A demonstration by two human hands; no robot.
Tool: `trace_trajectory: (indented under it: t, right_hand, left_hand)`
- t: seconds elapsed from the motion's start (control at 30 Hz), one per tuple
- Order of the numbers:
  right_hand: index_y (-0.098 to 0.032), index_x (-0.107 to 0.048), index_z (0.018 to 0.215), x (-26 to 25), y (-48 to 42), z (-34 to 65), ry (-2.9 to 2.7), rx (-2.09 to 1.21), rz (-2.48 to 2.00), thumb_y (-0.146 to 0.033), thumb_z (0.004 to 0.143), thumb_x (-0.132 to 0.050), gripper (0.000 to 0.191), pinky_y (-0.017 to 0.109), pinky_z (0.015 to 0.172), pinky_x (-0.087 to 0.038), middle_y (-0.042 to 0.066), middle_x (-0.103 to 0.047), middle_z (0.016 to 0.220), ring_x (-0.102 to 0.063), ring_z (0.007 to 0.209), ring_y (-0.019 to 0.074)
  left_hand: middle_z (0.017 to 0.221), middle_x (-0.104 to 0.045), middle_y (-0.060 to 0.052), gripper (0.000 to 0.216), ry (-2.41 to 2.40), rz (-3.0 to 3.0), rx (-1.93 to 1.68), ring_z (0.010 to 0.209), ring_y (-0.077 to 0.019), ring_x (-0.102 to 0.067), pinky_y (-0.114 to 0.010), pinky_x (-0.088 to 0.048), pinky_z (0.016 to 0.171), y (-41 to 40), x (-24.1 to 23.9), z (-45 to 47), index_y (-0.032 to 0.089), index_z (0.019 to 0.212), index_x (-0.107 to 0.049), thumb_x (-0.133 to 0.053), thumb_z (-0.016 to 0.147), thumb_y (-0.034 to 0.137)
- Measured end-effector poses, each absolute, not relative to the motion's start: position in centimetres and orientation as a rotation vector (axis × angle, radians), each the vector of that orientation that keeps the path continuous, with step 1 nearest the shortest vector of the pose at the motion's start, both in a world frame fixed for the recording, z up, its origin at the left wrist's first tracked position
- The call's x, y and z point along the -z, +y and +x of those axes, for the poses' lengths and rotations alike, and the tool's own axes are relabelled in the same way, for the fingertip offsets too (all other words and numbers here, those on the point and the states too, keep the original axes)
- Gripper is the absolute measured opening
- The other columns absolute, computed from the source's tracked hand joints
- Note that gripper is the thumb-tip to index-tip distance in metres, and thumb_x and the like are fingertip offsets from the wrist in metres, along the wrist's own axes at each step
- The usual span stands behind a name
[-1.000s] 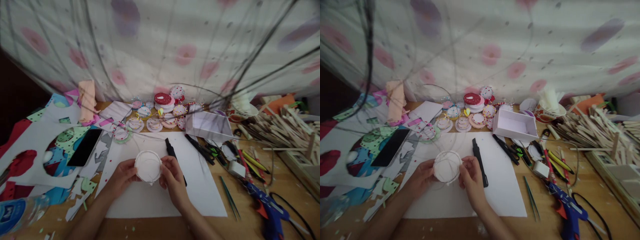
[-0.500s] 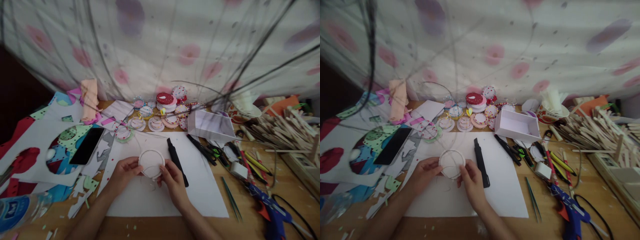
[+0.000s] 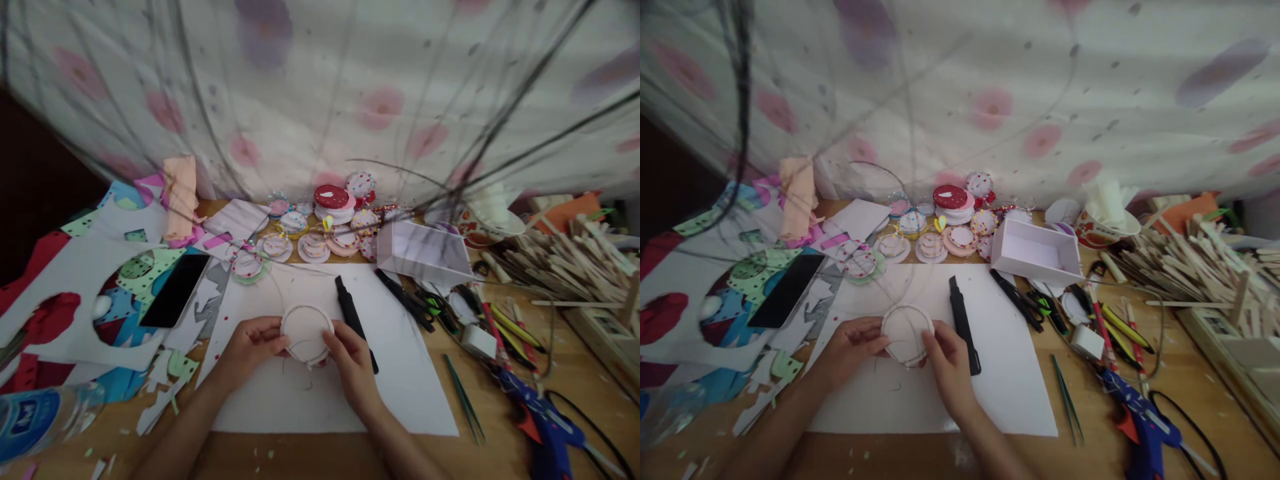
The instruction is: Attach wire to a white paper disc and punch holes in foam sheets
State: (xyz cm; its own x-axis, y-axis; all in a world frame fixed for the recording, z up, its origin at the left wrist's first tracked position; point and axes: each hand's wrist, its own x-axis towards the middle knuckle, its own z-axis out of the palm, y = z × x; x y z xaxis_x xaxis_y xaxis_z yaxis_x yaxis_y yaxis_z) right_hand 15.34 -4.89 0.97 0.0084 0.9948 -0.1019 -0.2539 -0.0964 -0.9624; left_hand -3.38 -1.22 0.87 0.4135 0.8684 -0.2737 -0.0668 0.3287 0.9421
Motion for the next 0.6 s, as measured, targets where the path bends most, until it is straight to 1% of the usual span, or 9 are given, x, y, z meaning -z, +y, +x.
trace_trajectory:
  t: [0.2, 0.3, 0.4, 0.5, 0.6]
  right_hand:
    - [-0.019, -0.064, 0.079, -0.1, -5.0, 15.4, -0.825, -1.432, -1.070, -0.034, 0.084, -0.059, 0.017, 0.019, 0.048, -0.038, -0.002, -0.048, 0.067, -0.042, 0.057, 0.0094]
    - [-0.018, -0.065, 0.079, 0.2, -5.0, 15.4, -0.797, -1.450, -1.056, -0.033, 0.084, -0.059, 0.017, 0.019, 0.047, -0.037, -0.003, -0.045, 0.063, -0.041, 0.054, 0.0091]
    - [-0.018, -0.066, 0.078, 0.2, -5.1, 15.4, -0.798, -1.462, -1.060, -0.032, 0.083, -0.060, 0.017, 0.020, 0.045, -0.036, -0.003, -0.045, 0.061, -0.040, 0.051, 0.0089]
    - [-0.018, -0.068, 0.077, 0.2, -5.2, 15.4, -0.815, -1.473, -1.077, -0.033, 0.082, -0.060, 0.017, 0.020, 0.043, -0.034, -0.003, -0.046, 0.059, -0.039, 0.049, 0.0090]
    - [-0.020, -0.069, 0.078, 0.0, -5.3, 15.5, -0.832, -1.462, -1.100, -0.033, 0.082, -0.060, 0.017, 0.021, 0.046, -0.036, -0.003, -0.049, 0.061, -0.041, 0.053, 0.0102]
  left_hand:
    - [0.091, -0.074, -0.007, 0.031, 0.853, 0.981, -0.821, 0.079, -0.0181, -0.068, -0.025, -0.054, 0.069, -1.3, -1.0, -3.4, 0.020, 0.103, -0.071, -0.073, 0.073, 0.024]
    - [0.086, -0.074, -0.008, 0.029, 0.825, 0.918, -0.837, 0.074, -0.0175, -0.067, -0.026, -0.053, 0.068, -1.3, -1.4, -3.5, 0.018, 0.099, -0.072, -0.074, 0.072, 0.030]
    - [0.077, -0.073, -0.007, 0.027, 0.820, 0.851, -0.863, 0.067, -0.0160, -0.065, -0.024, -0.052, 0.062, -1.4, -1.7, -3.4, 0.016, 0.091, -0.074, -0.070, 0.074, 0.037]
    - [0.072, -0.071, -0.005, 0.021, 0.870, 0.855, -0.851, 0.064, -0.0142, -0.062, -0.022, -0.049, 0.059, -1.4, -1.7, -3.3, 0.016, 0.086, -0.074, -0.070, 0.073, 0.032]
    - [0.075, -0.072, -0.004, 0.019, 0.941, 0.896, -0.823, 0.067, -0.0154, -0.063, -0.022, -0.049, 0.060, -1.5, -1.4, -3.2, 0.017, 0.086, -0.073, -0.071, 0.072, 0.029]
